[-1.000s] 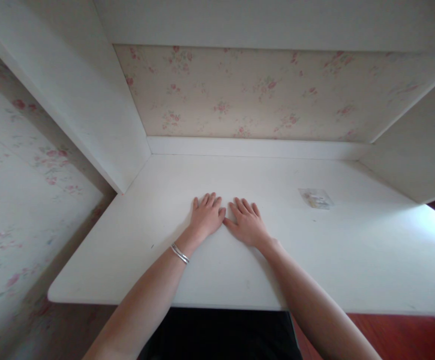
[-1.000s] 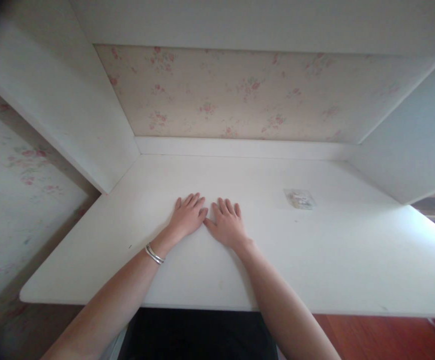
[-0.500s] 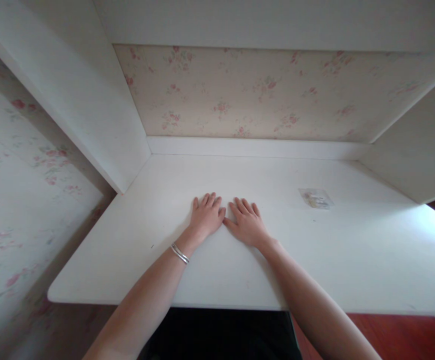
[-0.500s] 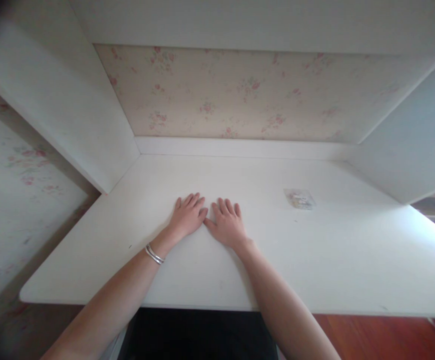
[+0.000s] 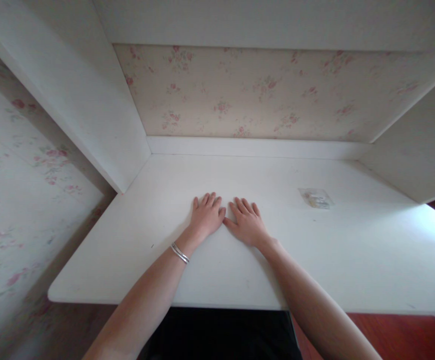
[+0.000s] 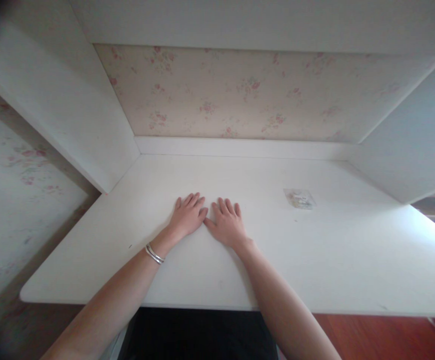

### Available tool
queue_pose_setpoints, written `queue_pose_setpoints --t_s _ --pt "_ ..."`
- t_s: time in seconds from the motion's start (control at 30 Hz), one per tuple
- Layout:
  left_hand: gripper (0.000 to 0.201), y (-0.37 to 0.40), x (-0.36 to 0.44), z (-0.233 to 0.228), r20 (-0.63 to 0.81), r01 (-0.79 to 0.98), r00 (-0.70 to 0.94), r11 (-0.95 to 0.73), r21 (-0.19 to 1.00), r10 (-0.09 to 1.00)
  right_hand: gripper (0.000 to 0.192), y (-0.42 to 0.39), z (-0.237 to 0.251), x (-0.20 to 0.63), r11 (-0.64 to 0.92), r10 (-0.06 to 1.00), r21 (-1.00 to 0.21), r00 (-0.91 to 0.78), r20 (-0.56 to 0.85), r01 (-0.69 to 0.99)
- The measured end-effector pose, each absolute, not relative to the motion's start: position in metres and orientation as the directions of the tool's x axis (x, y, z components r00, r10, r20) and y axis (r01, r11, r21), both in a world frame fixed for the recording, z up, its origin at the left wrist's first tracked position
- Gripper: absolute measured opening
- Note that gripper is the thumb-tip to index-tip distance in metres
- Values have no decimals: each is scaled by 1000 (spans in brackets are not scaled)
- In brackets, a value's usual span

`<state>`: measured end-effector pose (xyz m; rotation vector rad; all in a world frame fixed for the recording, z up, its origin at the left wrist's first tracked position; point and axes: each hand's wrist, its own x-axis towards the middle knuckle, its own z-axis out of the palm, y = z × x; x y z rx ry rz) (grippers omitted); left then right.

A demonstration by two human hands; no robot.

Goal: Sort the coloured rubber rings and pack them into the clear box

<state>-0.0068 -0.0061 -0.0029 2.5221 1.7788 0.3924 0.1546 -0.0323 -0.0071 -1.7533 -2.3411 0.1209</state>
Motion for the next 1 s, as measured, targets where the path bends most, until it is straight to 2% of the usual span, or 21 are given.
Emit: queue_pose_setpoints --t_s 0.5,0.63,0.73,0.83,0.93,1.0 --pt "46 -8 -6 -1 177 926 313 -342 163 933 64 -32 -6 154 282 958 -179 -266 104 943" --pt "46 -8 -6 -2 167 927 311 -338 163 936 65 -33 -5 154 271 962 -207 -255 101 940" --pt "45 -9 -6 -2 192 927 307 -339 161 932 61 -29 -2 160 291 957 -285 -280 80 914" --pt "45 -10 -6 -2 201 925 302 -338 173 932 49 -20 2 175 310 948 -451 -307 83 837" --pt "44 -10 -7 -2 197 921 301 -338 191 933 42 -8 5 203 204 978 -616 -132 160 761" --pt "44 -10 -8 -3 200 919 301 -339 202 933 40 0 8 228 129 970 -594 23 240 794"
